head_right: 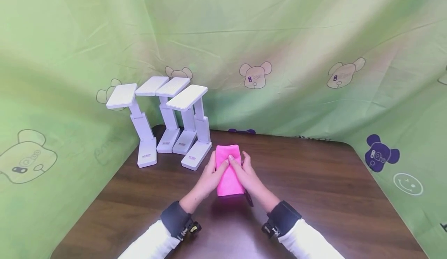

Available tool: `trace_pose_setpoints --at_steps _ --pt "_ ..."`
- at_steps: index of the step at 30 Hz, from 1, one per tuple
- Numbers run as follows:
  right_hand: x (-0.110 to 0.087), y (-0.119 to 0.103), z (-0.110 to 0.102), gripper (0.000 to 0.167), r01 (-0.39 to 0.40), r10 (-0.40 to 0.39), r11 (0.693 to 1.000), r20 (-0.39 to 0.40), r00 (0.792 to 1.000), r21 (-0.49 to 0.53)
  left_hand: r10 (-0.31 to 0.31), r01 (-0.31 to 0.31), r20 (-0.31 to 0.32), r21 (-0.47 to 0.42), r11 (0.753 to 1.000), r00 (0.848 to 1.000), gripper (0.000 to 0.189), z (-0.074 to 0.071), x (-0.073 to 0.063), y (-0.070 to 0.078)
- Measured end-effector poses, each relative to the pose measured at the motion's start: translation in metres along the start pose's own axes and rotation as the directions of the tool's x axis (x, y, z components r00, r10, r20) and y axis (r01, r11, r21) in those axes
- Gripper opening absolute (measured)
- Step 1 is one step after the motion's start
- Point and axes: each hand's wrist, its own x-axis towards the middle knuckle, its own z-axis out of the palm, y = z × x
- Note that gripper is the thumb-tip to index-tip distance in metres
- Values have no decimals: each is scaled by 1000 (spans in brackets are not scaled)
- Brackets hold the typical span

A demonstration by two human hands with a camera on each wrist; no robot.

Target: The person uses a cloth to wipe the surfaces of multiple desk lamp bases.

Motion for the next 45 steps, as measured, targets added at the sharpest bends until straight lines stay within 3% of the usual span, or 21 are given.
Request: trace_pose_setpoints --at_steps 3,6,9,11,13,14,17,19,20,21,22,23,25,28,30,37,40,42,45 --pt "-2 -3 2 73 -88 85 993 42 995 81 35 -34 -11 59 998 999 44 1 -1 -1" --pt "-4 -2 3 58 -41 39 996 26 999 85 64 -60 -19 159 986 998 45 0 -1 -3" --pt "-4 1 0 45 29 -28 999 -33 999 42 87 -99 54 285 953 995 51 -10 0 -5" --pt "-4 4 -6 42 55 -54 998 -45 998 33 84 -126 123 395 910 989 58 -24 4 -8" --pt "-2 7 -14 38 79 -78 997 -63 995 10 69 -151 173 523 839 982 66 -43 9 -14" --pt "-2 9 -19 38 90 -90 996 -69 994 -7 60 -159 183 596 787 981 68 -54 13 -18" --pt "-1 14 -35 36 102 -108 993 -93 990 -66 -1 -128 158 804 580 987 70 -86 25 -32" --pt "-2 16 -45 37 102 -114 989 -108 988 -108 -44 -112 145 893 436 988 68 -105 34 -44" --pt "-3 17 -50 38 99 -114 986 -114 987 -131 -67 -111 146 920 377 987 65 -112 37 -48" --pt "-4 18 -54 39 95 -115 983 -123 986 -156 -87 -116 154 933 340 984 62 -118 40 -53" --pt "-5 19 -58 39 94 -119 978 -133 984 -185 -96 -132 170 938 320 981 58 -123 42 -57" --pt "-6 20 -62 40 88 -119 974 -141 983 -209 -98 -152 190 939 307 977 55 -125 44 -60" --pt "-9 21 -69 41 76 -121 962 -160 980 -262 -98 -180 220 933 313 971 47 -126 45 -63" --pt "-12 22 -77 42 59 -117 953 -179 977 -298 -77 -208 245 923 324 966 41 -120 43 -62" --pt "-14 23 -83 44 59 -114 955 -177 978 -292 -64 -227 257 927 298 964 40 -112 41 -60" --pt "-14 23 -93 54 88 -114 969 -103 988 -230 84 -344 335 928 142 938 34 -64 31 -54" --pt "-14 24 -94 56 103 -123 965 -70 990 -242 101 -371 362 925 83 927 27 -35 25 -48" --pt "-14 25 -94 56 125 -146 954 -56 988 -273 102 -394 389 919 29 916 22 -16 21 -44" --pt "-12 28 -93 55 172 -203 918 -51 978 -358 99 -429 431 902 -41 897 15 10 13 -39"
